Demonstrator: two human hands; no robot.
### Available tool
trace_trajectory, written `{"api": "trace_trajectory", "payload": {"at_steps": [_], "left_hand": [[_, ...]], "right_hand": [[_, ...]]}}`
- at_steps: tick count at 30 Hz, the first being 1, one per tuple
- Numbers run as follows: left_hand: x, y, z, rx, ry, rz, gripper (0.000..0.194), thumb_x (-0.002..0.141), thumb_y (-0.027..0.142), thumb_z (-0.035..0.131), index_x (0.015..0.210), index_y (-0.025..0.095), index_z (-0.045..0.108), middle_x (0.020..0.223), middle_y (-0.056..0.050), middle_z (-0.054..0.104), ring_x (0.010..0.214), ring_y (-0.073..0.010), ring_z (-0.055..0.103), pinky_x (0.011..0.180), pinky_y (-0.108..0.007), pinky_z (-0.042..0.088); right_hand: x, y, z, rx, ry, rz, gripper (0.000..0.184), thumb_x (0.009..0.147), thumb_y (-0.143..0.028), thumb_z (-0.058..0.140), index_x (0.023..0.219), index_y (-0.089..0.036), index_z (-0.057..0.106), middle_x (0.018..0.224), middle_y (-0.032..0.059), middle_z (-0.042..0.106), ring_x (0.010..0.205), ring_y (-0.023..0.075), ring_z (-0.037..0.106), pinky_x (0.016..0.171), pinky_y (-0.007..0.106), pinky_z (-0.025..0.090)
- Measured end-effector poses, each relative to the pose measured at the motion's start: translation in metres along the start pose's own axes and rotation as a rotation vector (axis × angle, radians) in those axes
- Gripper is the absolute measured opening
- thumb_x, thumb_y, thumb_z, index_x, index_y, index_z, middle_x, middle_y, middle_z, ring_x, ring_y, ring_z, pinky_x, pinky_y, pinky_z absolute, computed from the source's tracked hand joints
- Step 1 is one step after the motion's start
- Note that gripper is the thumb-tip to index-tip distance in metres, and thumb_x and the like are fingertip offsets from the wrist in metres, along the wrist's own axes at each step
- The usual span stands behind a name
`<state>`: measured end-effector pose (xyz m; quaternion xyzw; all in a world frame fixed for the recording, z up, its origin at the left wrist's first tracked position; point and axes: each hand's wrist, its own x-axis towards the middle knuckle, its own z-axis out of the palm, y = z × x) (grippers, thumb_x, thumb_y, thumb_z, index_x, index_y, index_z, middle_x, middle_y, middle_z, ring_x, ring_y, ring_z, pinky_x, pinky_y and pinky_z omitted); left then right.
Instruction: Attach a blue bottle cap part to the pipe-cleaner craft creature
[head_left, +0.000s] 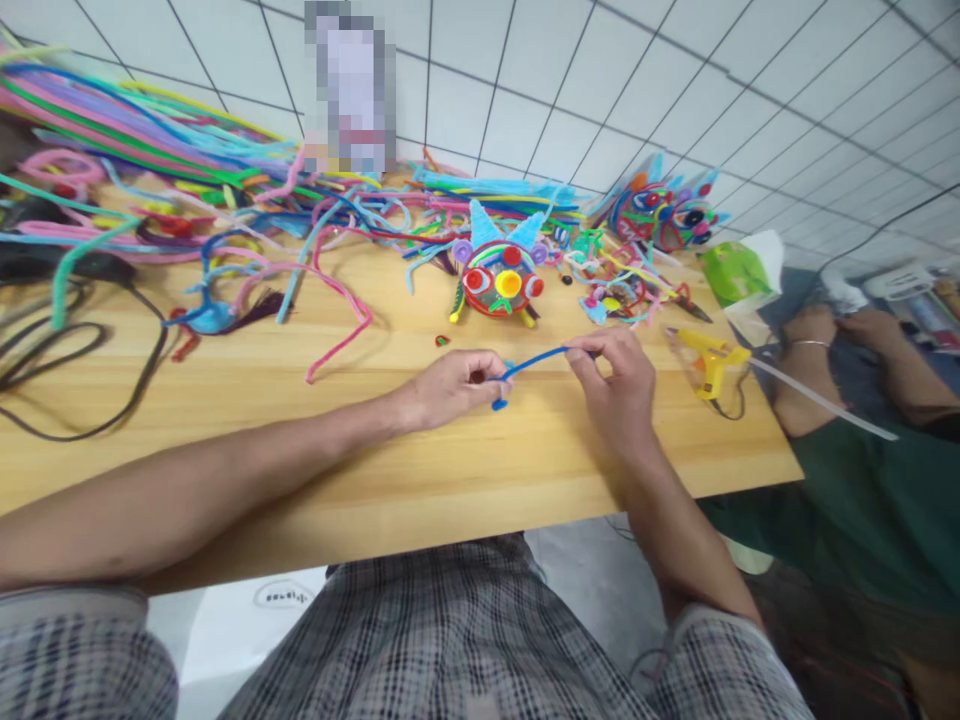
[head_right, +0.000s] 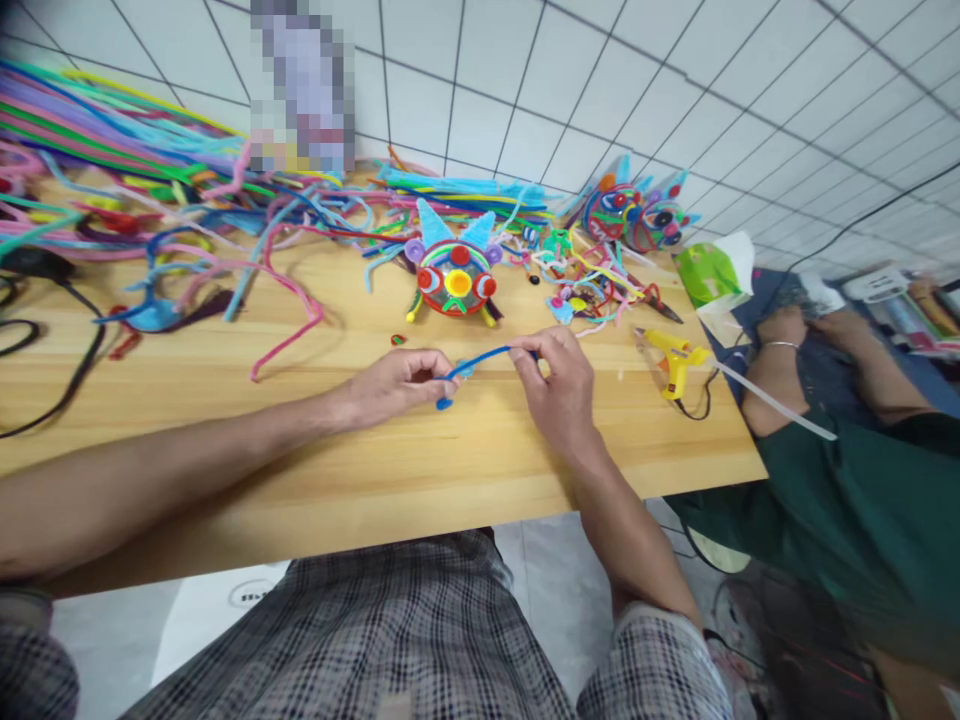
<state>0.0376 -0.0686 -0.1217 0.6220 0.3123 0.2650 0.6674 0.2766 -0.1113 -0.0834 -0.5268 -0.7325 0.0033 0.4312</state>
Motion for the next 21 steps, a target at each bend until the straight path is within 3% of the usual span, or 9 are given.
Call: {"api": "trace_trajectory", "payload": {"at_steps": [6, 10, 15, 18, 21], "left_hand": [[0.001, 0.003, -0.006, 0.029, 0.002, -0.012, 0.016, 0.088, 0.029, 0.07, 0.084, 0.015, 0.064, 0.073, 0.003, 0.06, 0.065, -0.0091, 0.048, 0.062, -0.022, 0.036], [0.0, 0.002, -0.005, -0.009, -0.069, -0.018, 0.018, 0.089, 0.032, 0.072, 0.086, 0.017, 0.062, 0.075, 0.003, 0.061, 0.068, -0.0103, 0.052, 0.065, -0.023, 0.042], [-0.004, 0.002, -0.001, -0.105, -0.284, -0.057, 0.017, 0.089, 0.031, 0.073, 0.09, 0.016, 0.064, 0.087, -0.001, 0.069, 0.078, -0.0122, 0.062, 0.074, -0.027, 0.049], [-0.005, 0.004, 0.001, -0.224, -0.288, -0.068, 0.021, 0.085, 0.028, 0.077, 0.098, 0.017, 0.066, 0.094, -0.003, 0.073, 0.087, -0.0137, 0.066, 0.082, -0.029, 0.049], [-0.005, 0.005, 0.004, -0.281, -0.224, -0.107, 0.028, 0.085, 0.034, 0.08, 0.104, 0.017, 0.068, 0.091, -0.003, 0.074, 0.084, -0.0137, 0.066, 0.08, -0.029, 0.049]], "right_hand": [[-0.001, 0.01, -0.023, -0.068, 0.057, 0.011, 0.007, 0.095, -0.024, 0.072, 0.088, -0.026, 0.074, 0.084, 0.0, 0.072, 0.08, 0.0194, 0.067, 0.076, 0.036, 0.051], [-0.007, 0.016, -0.032, -0.074, 0.037, 0.03, 0.007, 0.095, -0.026, 0.074, 0.088, -0.026, 0.075, 0.084, 0.0004, 0.075, 0.08, 0.0195, 0.069, 0.074, 0.035, 0.053], [-0.011, 0.012, -0.029, -0.059, 0.047, 0.02, 0.007, 0.095, -0.026, 0.072, 0.088, -0.026, 0.073, 0.085, 0.0001, 0.075, 0.083, 0.0197, 0.07, 0.077, 0.036, 0.055], [-0.009, 0.006, -0.024, -0.053, 0.017, -0.015, 0.007, 0.097, -0.026, 0.07, 0.09, -0.026, 0.072, 0.086, 0.0004, 0.074, 0.085, 0.0199, 0.07, 0.078, 0.037, 0.055], [-0.008, 0.0, -0.017, -0.081, 0.011, -0.049, 0.007, 0.097, -0.025, 0.068, 0.092, -0.027, 0.073, 0.085, 0.0009, 0.073, 0.084, 0.02, 0.069, 0.078, 0.038, 0.055]]}}
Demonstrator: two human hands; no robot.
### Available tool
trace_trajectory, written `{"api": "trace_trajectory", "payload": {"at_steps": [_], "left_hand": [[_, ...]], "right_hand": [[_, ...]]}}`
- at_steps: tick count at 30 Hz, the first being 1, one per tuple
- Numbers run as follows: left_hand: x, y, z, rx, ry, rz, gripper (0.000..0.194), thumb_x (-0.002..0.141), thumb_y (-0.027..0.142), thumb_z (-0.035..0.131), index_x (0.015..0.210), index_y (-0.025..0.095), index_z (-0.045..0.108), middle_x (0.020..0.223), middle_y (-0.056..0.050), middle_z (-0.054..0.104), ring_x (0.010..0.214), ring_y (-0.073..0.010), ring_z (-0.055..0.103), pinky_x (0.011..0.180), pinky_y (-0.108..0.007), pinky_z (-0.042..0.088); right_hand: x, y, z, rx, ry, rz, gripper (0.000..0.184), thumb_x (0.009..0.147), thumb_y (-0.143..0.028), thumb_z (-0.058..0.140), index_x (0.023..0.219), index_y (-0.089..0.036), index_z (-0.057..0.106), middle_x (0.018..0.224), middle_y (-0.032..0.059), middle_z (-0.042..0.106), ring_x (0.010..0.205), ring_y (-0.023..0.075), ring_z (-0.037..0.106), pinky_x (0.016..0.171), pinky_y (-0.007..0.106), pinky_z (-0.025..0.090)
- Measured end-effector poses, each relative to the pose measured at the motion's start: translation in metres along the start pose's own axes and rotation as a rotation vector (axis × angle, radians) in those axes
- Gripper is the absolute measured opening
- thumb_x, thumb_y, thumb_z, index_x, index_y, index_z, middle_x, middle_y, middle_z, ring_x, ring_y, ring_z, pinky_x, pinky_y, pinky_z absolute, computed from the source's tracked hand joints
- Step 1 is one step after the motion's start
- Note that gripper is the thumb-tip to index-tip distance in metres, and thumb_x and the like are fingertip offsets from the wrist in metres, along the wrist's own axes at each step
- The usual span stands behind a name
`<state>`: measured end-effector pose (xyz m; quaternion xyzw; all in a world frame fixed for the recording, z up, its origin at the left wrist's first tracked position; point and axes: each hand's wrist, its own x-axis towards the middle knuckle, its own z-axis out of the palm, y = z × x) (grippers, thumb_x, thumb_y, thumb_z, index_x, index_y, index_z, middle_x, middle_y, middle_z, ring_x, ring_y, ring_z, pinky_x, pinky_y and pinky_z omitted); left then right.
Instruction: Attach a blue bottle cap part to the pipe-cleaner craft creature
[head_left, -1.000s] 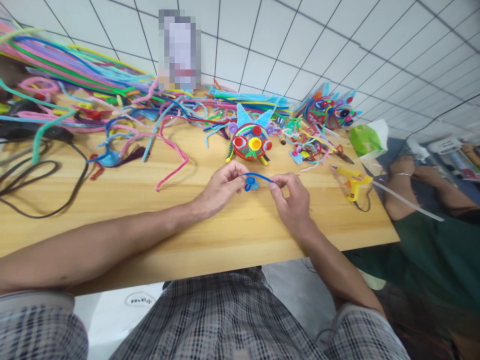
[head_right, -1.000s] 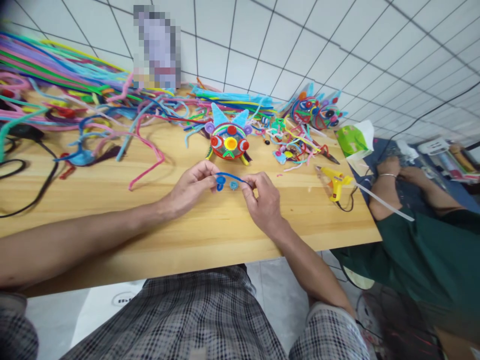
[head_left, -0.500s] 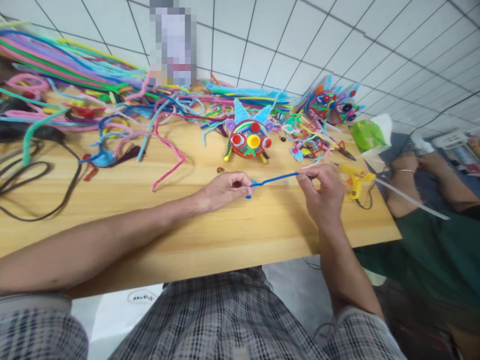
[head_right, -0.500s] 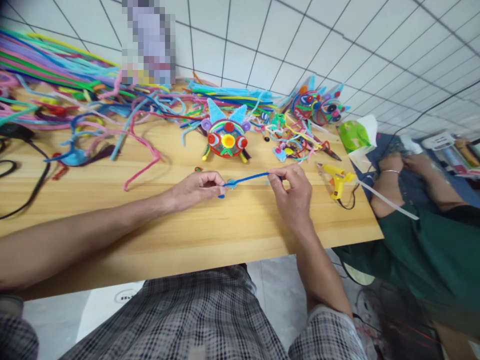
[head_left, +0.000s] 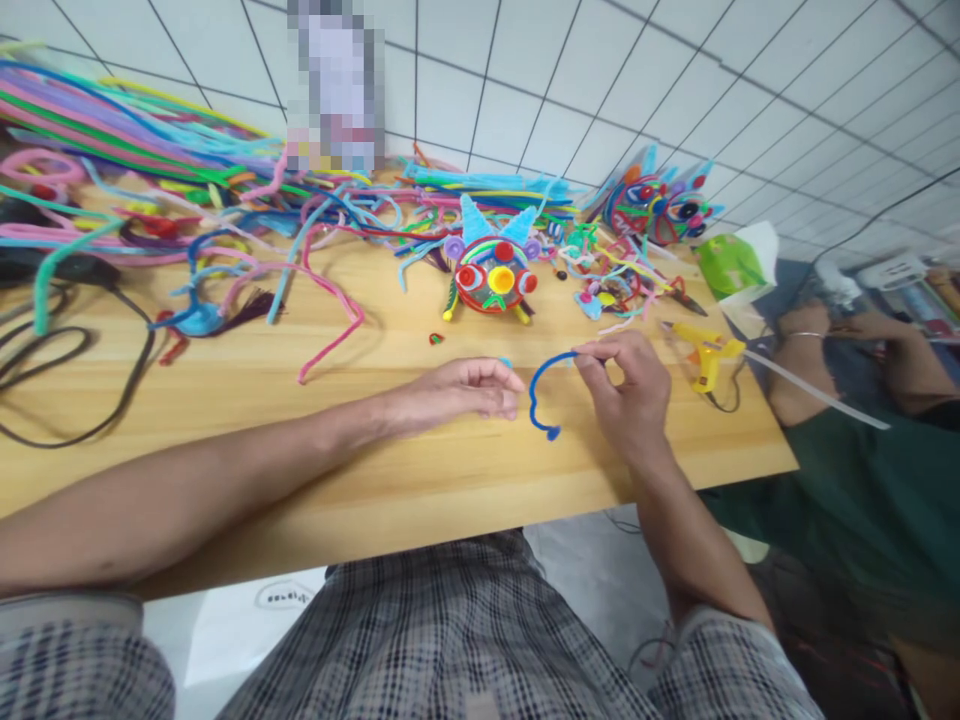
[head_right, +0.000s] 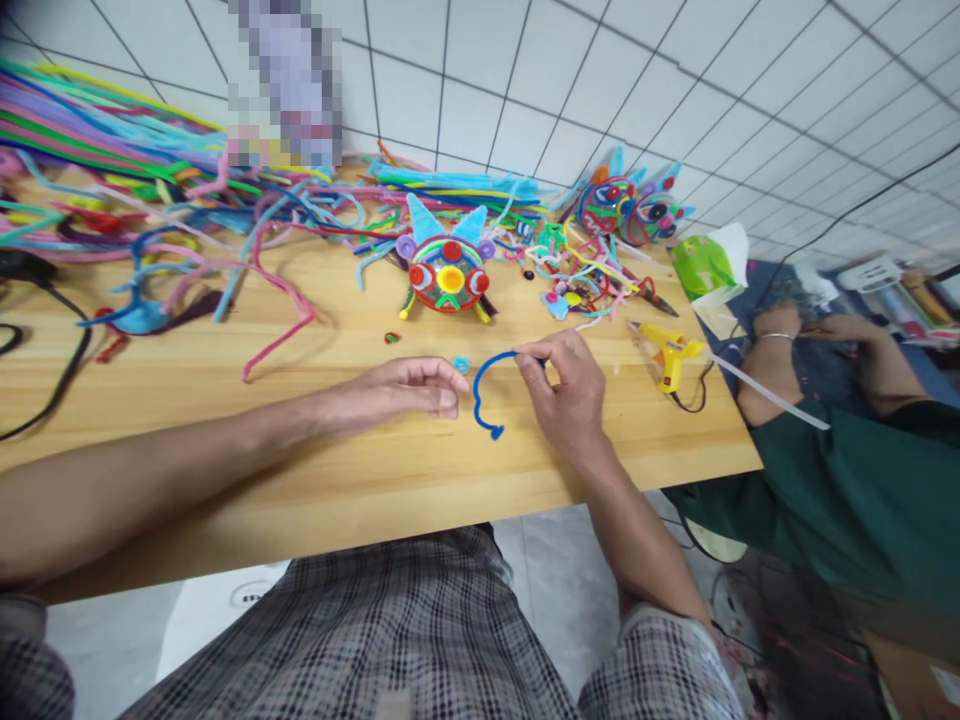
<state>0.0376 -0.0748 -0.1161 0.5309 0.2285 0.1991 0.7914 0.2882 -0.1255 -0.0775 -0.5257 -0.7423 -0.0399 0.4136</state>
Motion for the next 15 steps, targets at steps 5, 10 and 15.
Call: {"api": "trace_trajectory", "payload": {"at_steps": [5, 10, 15], "left_hand": [[0.001, -0.002, 0.006, -0.032, 0.095, 0.018, 0.043, 0.084, 0.046, 0.082, 0.112, 0.016, 0.069, 0.079, 0.002, 0.063, 0.067, -0.01, 0.057, 0.064, -0.025, 0.044], [0.0, -0.004, 0.015, -0.054, -0.001, -0.036, 0.045, 0.082, 0.041, 0.082, 0.116, 0.016, 0.068, 0.068, 0.008, 0.051, 0.056, -0.007, 0.042, 0.057, -0.024, 0.035], [-0.003, -0.011, 0.018, 0.048, 0.032, -0.078, 0.04, 0.086, 0.055, 0.075, 0.084, 0.016, 0.069, 0.061, 0.006, 0.048, 0.054, -0.008, 0.037, 0.055, -0.025, 0.025]], "right_hand": [[-0.002, -0.009, 0.01, 0.006, 0.066, -0.038, 0.008, 0.097, -0.021, 0.068, 0.095, -0.027, 0.074, 0.084, 0.0007, 0.072, 0.081, 0.0191, 0.068, 0.075, 0.036, 0.054], [-0.005, -0.025, 0.023, 0.012, 0.09, -0.064, 0.01, 0.097, -0.018, 0.068, 0.098, -0.026, 0.074, 0.083, 0.0006, 0.071, 0.08, 0.0182, 0.067, 0.073, 0.035, 0.052], [-0.002, -0.031, 0.024, 0.006, 0.095, -0.07, 0.012, 0.097, -0.017, 0.069, 0.1, -0.026, 0.076, 0.082, -0.0002, 0.071, 0.078, 0.0172, 0.066, 0.073, 0.034, 0.052]]}}
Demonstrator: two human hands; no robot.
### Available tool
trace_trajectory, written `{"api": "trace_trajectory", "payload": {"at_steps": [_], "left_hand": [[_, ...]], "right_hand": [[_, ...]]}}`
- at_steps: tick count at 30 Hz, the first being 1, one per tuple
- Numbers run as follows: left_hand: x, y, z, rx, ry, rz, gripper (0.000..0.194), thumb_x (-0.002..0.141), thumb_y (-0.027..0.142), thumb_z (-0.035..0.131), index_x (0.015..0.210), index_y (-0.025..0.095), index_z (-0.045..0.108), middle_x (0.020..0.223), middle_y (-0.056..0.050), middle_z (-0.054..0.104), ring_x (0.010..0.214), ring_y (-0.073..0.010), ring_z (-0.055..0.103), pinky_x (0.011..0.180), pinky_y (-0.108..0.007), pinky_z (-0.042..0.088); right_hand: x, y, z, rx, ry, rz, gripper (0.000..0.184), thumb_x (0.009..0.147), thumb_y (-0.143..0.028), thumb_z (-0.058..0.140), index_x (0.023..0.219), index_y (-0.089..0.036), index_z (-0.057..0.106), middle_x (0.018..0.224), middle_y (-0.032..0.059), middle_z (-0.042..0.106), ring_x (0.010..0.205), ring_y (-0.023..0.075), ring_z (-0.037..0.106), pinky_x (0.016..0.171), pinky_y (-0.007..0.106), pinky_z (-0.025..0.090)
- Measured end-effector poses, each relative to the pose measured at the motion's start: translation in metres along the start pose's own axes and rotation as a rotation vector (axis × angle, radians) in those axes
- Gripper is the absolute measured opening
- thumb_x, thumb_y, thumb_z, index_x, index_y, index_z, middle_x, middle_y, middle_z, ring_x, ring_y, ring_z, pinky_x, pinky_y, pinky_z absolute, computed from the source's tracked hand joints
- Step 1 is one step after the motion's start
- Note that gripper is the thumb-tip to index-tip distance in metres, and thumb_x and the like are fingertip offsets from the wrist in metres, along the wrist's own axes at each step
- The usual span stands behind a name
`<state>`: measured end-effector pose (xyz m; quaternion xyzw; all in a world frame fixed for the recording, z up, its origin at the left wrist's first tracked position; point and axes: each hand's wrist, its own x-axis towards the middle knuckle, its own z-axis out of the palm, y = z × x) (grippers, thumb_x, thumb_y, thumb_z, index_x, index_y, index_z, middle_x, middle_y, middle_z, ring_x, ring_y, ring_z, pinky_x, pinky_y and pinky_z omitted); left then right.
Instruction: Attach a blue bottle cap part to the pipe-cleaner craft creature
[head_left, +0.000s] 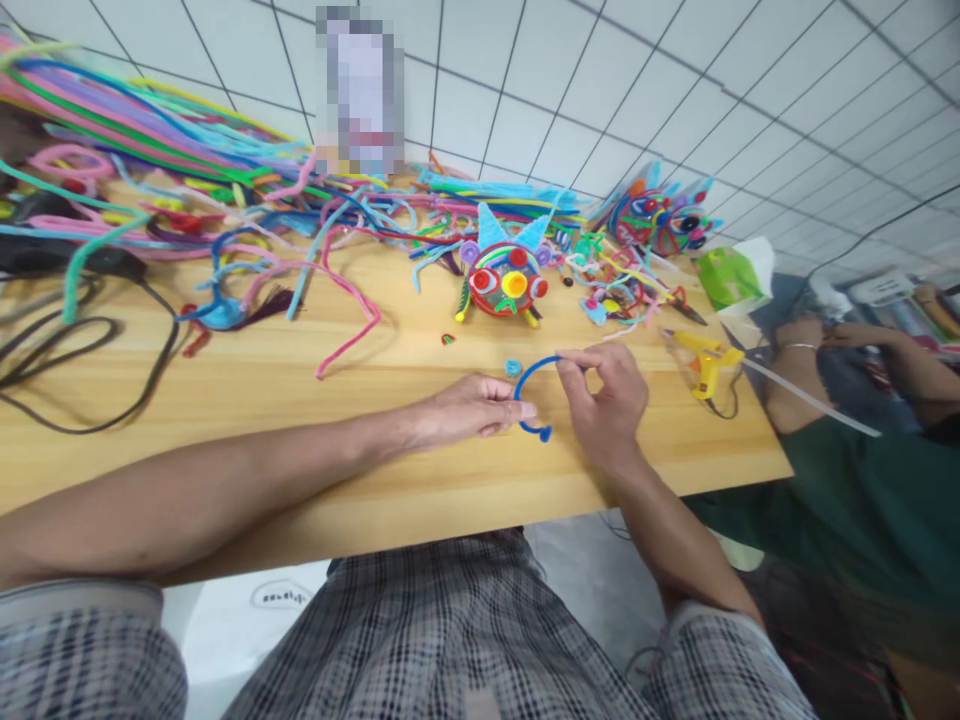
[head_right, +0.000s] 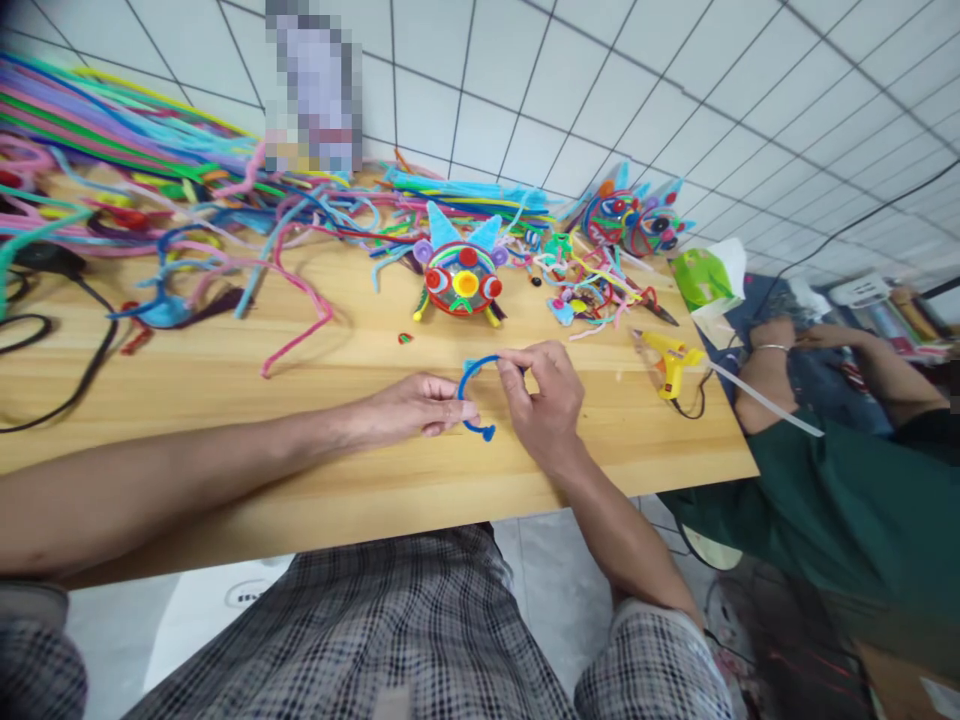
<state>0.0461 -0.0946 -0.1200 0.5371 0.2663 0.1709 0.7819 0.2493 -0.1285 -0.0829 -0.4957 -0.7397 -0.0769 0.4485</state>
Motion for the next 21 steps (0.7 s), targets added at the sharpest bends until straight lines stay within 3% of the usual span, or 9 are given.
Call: {"api": "trace_trajectory", "payload": {"at_steps": [4, 8, 11, 16, 19, 21], "left_hand": [[-0.007, 0.008, -0.002, 0.201, 0.015, 0.042, 0.039, 0.089, 0.05, 0.072, 0.072, 0.016, 0.065, 0.06, 0.006, 0.044, 0.055, -0.0087, 0.034, 0.056, -0.026, 0.025], [-0.014, 0.022, -0.007, 0.411, -0.068, 0.171, 0.031, 0.094, 0.041, 0.065, 0.076, 0.016, 0.071, 0.066, 0.003, 0.051, 0.062, -0.0102, 0.041, 0.058, -0.024, 0.031], [-0.013, 0.024, -0.013, 0.468, -0.107, 0.163, 0.033, 0.096, 0.042, 0.063, 0.076, 0.017, 0.07, 0.065, 0.003, 0.053, 0.06, -0.0106, 0.042, 0.058, -0.024, 0.031], [-0.006, 0.016, -0.022, 0.49, -0.161, 0.108, 0.035, 0.095, 0.047, 0.065, 0.078, 0.017, 0.071, 0.068, 0.001, 0.057, 0.061, -0.0114, 0.046, 0.058, -0.025, 0.033], [-0.005, 0.015, -0.024, 0.319, -0.121, 0.035, 0.029, 0.091, 0.043, 0.069, 0.077, 0.017, 0.065, 0.07, 0.001, 0.057, 0.062, -0.011, 0.05, 0.06, -0.024, 0.038], [-0.004, 0.017, -0.024, 0.17, -0.084, -0.015, 0.024, 0.087, 0.037, 0.072, 0.077, 0.017, 0.062, 0.083, -0.002, 0.065, 0.064, -0.01, 0.055, 0.062, -0.025, 0.044]], "right_hand": [[0.003, 0.015, -0.018, -0.021, -0.038, 0.054, 0.01, 0.095, -0.02, 0.073, 0.096, -0.027, 0.08, 0.078, -0.001, 0.069, 0.075, 0.0172, 0.065, 0.07, 0.032, 0.051], [-0.005, 0.037, -0.043, 0.046, -0.242, 0.128, 0.007, 0.093, -0.028, 0.077, 0.092, -0.028, 0.083, 0.071, -0.0019, 0.064, 0.066, 0.0153, 0.06, 0.062, 0.03, 0.047], [-0.017, 0.05, -0.056, 0.111, -0.323, 0.167, 0.009, 0.093, -0.034, 0.078, 0.09, -0.028, 0.084, 0.068, -0.0018, 0.064, 0.062, 0.0149, 0.058, 0.057, 0.029, 0.044], [-0.034, 0.062, -0.068, 0.132, -0.311, 0.219, 0.012, 0.091, -0.039, 0.078, 0.088, -0.029, 0.084, 0.069, -0.0014, 0.066, 0.062, 0.0155, 0.06, 0.057, 0.029, 0.044], [-0.04, 0.072, -0.075, 0.071, -0.23, 0.27, 0.011, 0.089, -0.038, 0.08, 0.086, -0.029, 0.083, 0.068, -0.0018, 0.066, 0.062, 0.016, 0.059, 0.058, 0.03, 0.045], [-0.043, 0.078, -0.081, 0.023, -0.155, 0.308, 0.009, 0.088, -0.037, 0.08, 0.085, -0.028, 0.083, 0.068, -0.002, 0.067, 0.063, 0.0167, 0.059, 0.061, 0.032, 0.046]]}}
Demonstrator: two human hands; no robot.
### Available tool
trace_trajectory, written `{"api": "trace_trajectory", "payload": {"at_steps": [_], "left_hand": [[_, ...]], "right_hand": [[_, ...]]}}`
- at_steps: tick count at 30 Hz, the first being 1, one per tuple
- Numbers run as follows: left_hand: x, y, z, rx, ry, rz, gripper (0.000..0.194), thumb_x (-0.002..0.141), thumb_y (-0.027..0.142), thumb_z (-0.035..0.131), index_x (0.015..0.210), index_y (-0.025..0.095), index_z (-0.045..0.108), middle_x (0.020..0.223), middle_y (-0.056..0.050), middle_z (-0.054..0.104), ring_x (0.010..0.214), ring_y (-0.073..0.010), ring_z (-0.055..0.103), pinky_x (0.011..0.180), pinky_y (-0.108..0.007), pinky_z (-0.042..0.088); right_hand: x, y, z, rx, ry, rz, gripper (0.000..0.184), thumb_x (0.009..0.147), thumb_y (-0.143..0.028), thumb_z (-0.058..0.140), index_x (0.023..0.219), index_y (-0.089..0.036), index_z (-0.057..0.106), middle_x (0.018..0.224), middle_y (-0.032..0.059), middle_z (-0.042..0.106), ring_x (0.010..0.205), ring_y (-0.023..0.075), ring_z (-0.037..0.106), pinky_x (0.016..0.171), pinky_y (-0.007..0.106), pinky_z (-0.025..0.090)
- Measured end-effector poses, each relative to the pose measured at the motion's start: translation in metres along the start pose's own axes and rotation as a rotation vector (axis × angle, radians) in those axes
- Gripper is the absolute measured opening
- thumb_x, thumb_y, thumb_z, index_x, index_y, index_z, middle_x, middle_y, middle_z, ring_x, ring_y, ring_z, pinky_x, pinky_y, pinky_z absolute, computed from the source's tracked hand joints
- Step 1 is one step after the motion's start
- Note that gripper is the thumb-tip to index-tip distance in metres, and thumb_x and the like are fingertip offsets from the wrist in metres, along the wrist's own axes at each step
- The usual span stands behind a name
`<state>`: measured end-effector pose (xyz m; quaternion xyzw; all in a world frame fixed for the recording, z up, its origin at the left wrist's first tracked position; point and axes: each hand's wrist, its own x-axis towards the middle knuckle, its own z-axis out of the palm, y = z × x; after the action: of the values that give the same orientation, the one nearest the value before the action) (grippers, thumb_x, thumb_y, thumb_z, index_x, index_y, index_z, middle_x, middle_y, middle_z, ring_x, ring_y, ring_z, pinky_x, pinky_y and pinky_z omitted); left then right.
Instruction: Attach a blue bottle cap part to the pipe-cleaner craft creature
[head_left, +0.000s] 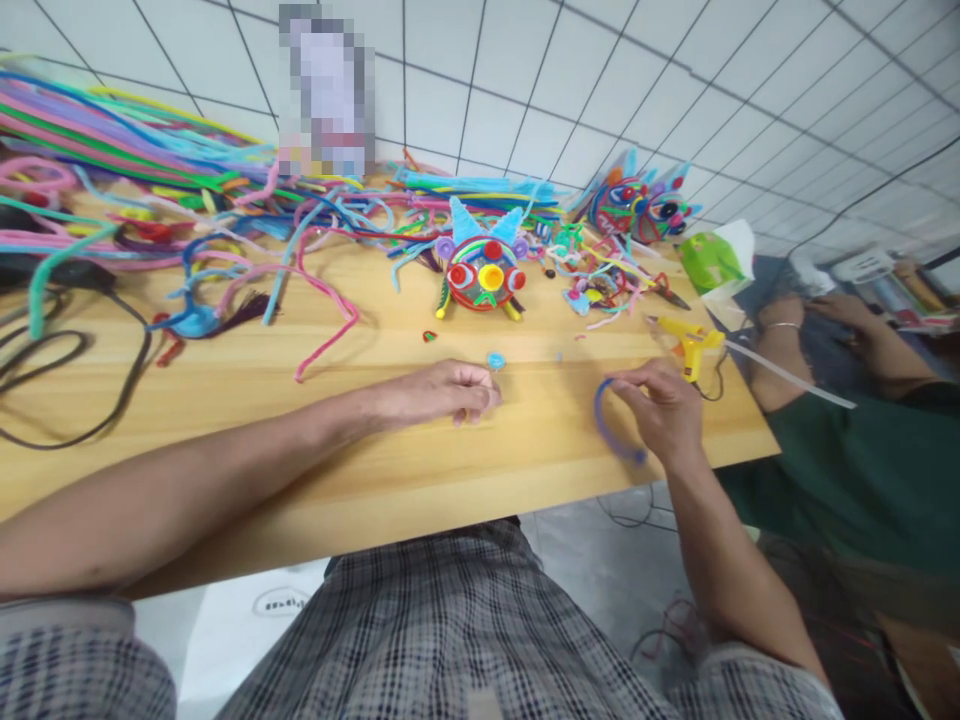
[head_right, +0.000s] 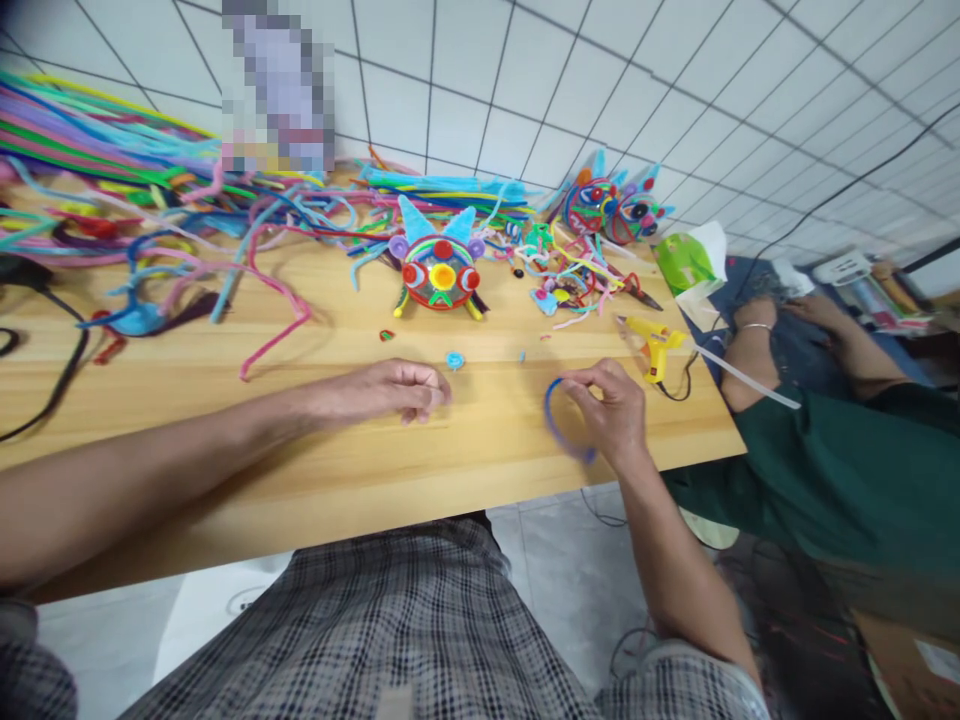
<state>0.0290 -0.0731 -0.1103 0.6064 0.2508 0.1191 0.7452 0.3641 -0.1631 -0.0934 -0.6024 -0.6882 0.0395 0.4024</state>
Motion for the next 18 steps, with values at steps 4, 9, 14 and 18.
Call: {"api": "trace_trajectory", "payload": {"at_steps": [4, 9, 14, 18], "left_hand": [[0.003, 0.0, 0.002, -0.154, 0.094, -0.028, 0.024, 0.086, 0.036, 0.076, 0.088, 0.016, 0.063, 0.1, -0.006, 0.072, 0.069, -0.0101, 0.064, 0.062, -0.025, 0.049], [0.004, -0.005, 0.014, -0.174, 0.062, -0.001, 0.044, 0.085, 0.036, 0.082, 0.12, 0.017, 0.062, 0.12, -0.009, 0.072, 0.074, -0.011, 0.068, 0.068, -0.028, 0.054], [0.003, -0.006, 0.033, -0.321, 0.031, 0.005, 0.056, 0.085, 0.035, 0.084, 0.134, 0.022, 0.061, 0.138, -0.011, 0.067, 0.08, -0.0113, 0.07, 0.073, -0.029, 0.053], [0.003, -0.007, 0.035, -0.372, 0.042, 0.013, 0.035, 0.085, 0.039, 0.084, 0.109, 0.017, 0.073, 0.105, -0.007, 0.076, 0.079, -0.0123, 0.066, 0.072, -0.027, 0.049]], "right_hand": [[-0.006, 0.003, -0.004, -0.024, 0.103, 0.015, 0.007, 0.088, -0.034, 0.08, 0.086, -0.028, 0.082, 0.069, -0.0022, 0.067, 0.065, 0.0174, 0.061, 0.064, 0.033, 0.047], [-0.005, -0.03, 0.019, 0.011, 0.211, 0.005, 0.006, 0.091, -0.033, 0.077, 0.09, -0.028, 0.081, 0.072, -0.0031, 0.066, 0.068, 0.0157, 0.062, 0.067, 0.032, 0.049], [0.008, -0.077, 0.056, 0.04, 0.199, -0.072, 0.008, 0.095, -0.028, 0.071, 0.091, -0.027, 0.078, 0.072, -0.0025, 0.065, 0.069, 0.0161, 0.062, 0.069, 0.034, 0.052], [0.02, -0.095, 0.075, 0.078, 0.135, -0.137, 0.009, 0.095, -0.023, 0.07, 0.091, -0.027, 0.077, 0.071, -0.0032, 0.064, 0.069, 0.0154, 0.061, 0.069, 0.033, 0.052]]}}
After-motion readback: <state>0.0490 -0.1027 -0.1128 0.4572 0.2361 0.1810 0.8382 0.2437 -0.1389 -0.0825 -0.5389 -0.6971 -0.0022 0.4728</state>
